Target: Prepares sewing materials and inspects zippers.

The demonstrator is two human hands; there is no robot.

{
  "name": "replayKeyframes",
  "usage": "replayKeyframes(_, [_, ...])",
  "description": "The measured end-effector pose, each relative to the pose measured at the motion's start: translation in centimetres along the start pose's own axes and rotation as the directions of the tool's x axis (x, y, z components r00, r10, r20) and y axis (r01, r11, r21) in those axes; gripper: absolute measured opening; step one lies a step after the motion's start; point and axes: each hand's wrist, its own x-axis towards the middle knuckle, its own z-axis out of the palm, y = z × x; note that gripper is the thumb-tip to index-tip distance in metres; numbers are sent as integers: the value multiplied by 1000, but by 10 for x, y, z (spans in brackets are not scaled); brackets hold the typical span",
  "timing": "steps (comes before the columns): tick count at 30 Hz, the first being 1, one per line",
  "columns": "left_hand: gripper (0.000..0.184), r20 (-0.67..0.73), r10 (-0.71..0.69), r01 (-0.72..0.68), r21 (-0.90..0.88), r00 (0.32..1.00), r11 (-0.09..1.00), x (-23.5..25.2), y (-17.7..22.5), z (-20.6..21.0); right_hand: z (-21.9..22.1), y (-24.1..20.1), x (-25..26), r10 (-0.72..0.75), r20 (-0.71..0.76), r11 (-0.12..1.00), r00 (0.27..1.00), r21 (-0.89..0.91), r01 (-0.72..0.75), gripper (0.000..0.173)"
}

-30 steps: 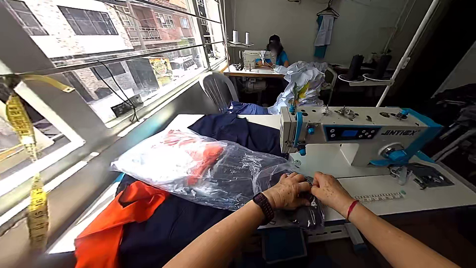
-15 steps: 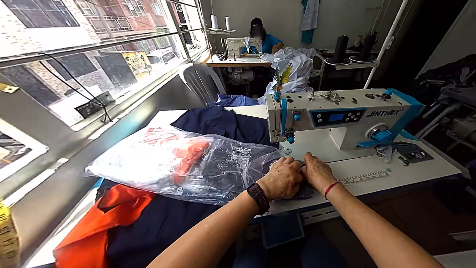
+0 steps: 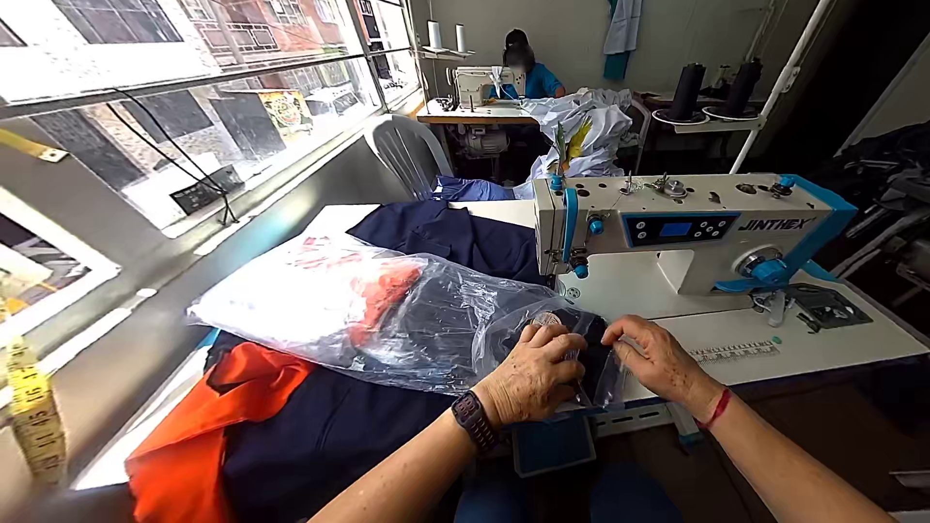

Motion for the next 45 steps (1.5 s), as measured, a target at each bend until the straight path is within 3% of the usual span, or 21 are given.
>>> replayKeyframes(2, [13, -34, 69, -67, 64, 997, 996, 0, 4, 7, 5, -7, -4, 102, 280, 994, 955, -66, -87, 32])
replayKeyframes(4, [22, -81, 71, -52, 210, 994, 976, -8, 0, 9, 7, -3, -8, 241, 386, 969, 890, -139, -203, 30])
replayKeyframes(7, [30, -163, -29, 77, 298, 986, 951, -22, -4, 19, 4, -5, -8, 293, 324, 954, 900, -157, -254, 23])
replayKeyframes(9, [29, -204, -79, 138, 295, 976, 946, -25, -1, 24, 10, -9, -5, 188, 102, 975, 977, -144, -172, 14])
replayKeyframes(11, [27, -230, -102, 167, 287, 968, 943, -25, 2, 28, 21, -8, 5, 56, -117, 991, 992, -114, -70, 10])
replayKeyframes(12, [26, -237, -110, 177, 286, 965, 942, -25, 3, 29, 25, -11, 12, 59, -122, 992, 991, -101, -72, 12])
replayKeyframes(14, [25, -240, -117, 186, 294, 964, 938, -25, 4, 30, 25, -24, 28, 243, 105, 968, 964, -92, -234, 27])
replayKeyframes(16, [25, -249, -123, 198, 304, 961, 932, -26, 5, 31, 27, -31, 40, 323, 227, 945, 919, -125, -302, 35])
replayKeyframes(18, [26, -260, -129, 210, 311, 957, 927, -25, 4, 32, 31, -29, 39, 254, 173, 964, 952, -128, -234, 21])
replayKeyframes(21, [25, -257, -114, 195, 319, 960, 927, -26, 5, 32, 38, -10, 24, 98, -48, 990, 994, -97, -103, 8])
replayKeyframes(25, [25, -272, -88, 181, 339, 958, 923, -28, 5, 32, 6, 6, 6, 182, -92, 983, 979, 2, -183, 6])
replayKeyframes(28, [25, -268, -93, 184, 336, 959, 924, -28, 4, 32, -23, 24, -9, 335, -59, 941, 940, 75, -331, 4])
replayKeyframes(30, [25, -265, -97, 185, 329, 959, 926, -27, 5, 33, -28, 28, -13, 353, 9, 930, 935, 103, -352, 13])
replayKeyframes(33, [25, -263, -98, 184, 323, 960, 929, -27, 5, 34, -7, 14, -6, 286, 86, 956, 954, 46, -291, 56])
replayKeyframes(34, [25, -262, -97, 183, 326, 960, 928, -27, 5, 33, 2, 7, -1, 285, 108, 958, 952, 8, -288, 61])
replayKeyframes(36, [24, -261, -94, 179, 322, 961, 930, -27, 6, 32, 16, 3, 4, 271, 98, 962, 958, -66, -265, 51])
replayKeyframes(39, [25, -250, -95, 170, 297, 964, 940, -27, 3, 32, 18, 20, -6, 179, -53, 982, 982, -56, -182, 24])
replayKeyframes(41, [28, -249, -96, 166, 277, 964, 946, -27, 2, 32, 11, 31, -19, 115, -146, 991, 983, -56, -124, 17])
replayKeyframes(43, [41, -255, -111, 175, 243, 961, 954, -24, 5, 33, -3, 36, -34, 66, -216, 992, 974, -91, -87, 14])
replayKeyframes(45, [65, -275, -132, 189, 190, 952, 963, -3, 15, 33, -27, 24, -43, 85, -188, 988, 978, -109, -107, 13])
